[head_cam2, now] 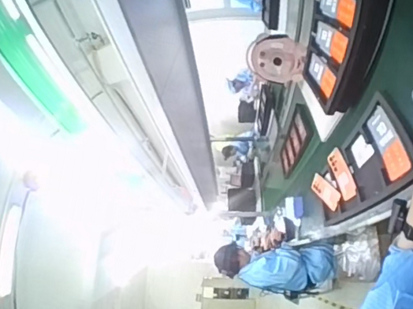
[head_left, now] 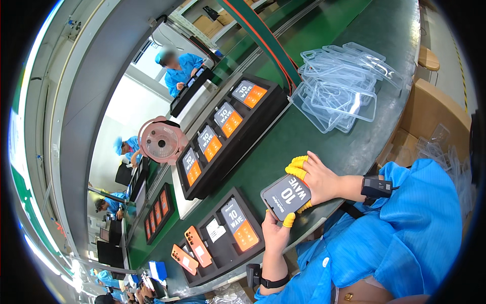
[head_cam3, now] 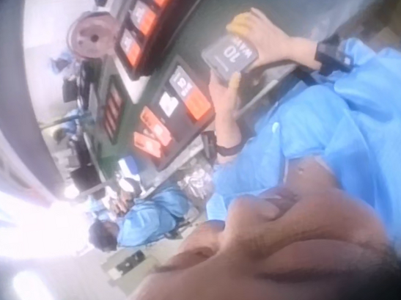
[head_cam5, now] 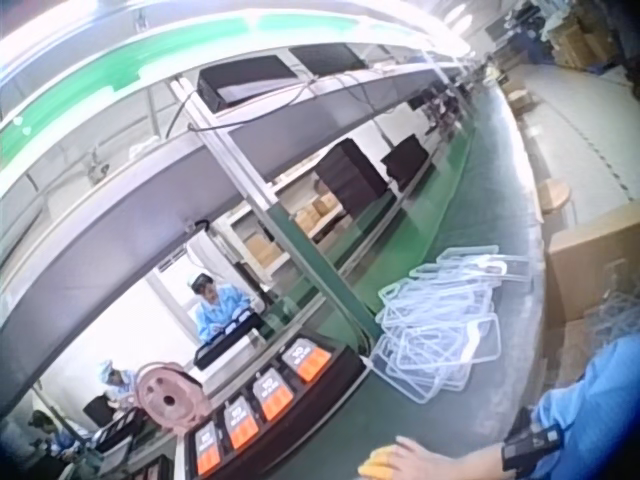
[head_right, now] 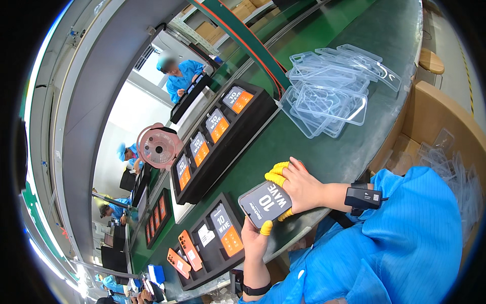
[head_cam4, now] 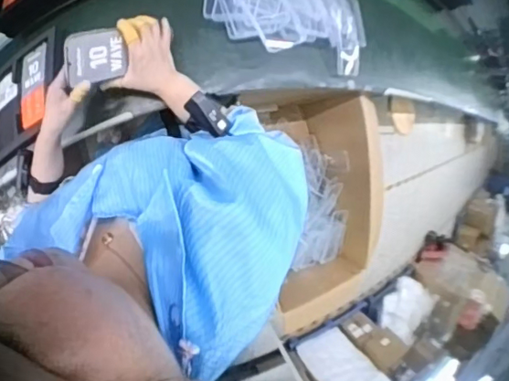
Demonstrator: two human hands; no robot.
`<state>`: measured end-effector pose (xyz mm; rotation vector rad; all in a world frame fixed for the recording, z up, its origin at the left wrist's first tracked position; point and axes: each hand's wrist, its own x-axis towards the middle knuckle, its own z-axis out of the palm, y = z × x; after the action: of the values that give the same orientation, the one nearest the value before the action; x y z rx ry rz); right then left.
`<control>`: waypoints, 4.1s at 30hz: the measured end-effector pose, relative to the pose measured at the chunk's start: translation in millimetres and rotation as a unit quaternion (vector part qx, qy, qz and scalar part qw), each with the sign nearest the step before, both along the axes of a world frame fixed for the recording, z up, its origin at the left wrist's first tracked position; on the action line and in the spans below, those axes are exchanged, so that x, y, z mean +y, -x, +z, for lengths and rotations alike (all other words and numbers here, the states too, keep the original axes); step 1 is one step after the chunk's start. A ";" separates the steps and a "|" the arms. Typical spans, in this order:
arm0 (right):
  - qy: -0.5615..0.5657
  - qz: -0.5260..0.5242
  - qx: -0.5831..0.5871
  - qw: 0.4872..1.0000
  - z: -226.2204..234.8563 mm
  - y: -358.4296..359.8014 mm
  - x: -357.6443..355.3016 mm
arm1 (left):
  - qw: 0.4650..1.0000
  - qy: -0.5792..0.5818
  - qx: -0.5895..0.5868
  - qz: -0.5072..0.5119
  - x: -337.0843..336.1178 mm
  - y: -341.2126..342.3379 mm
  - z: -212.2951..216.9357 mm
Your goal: Placing mobile phones into protective plastic cases or packaging on an assembly line.
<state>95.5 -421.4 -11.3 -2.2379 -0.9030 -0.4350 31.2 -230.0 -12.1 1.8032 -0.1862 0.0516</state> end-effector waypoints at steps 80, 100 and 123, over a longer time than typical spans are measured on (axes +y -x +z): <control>0.109 -0.385 -0.114 0.909 17.4 -95.1 -101.7 | 0.712 -0.553 0.196 0.386 284.7 24.5 5.3; -0.228 0.185 0.374 0.880 8.3 -21.1 15.5 | 0.943 0.252 -0.013 0.215 135.7 -2.5 57.6; 0.205 0.113 0.087 0.968 0.3 -27.8 -27.7 | 0.941 -0.317 -0.123 -0.008 -7.7 -27.3 9.3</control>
<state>123.4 -449.0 -11.0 -2.4499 -1.2221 0.0618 58.5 -237.7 -2.8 2.4371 -0.4330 0.2287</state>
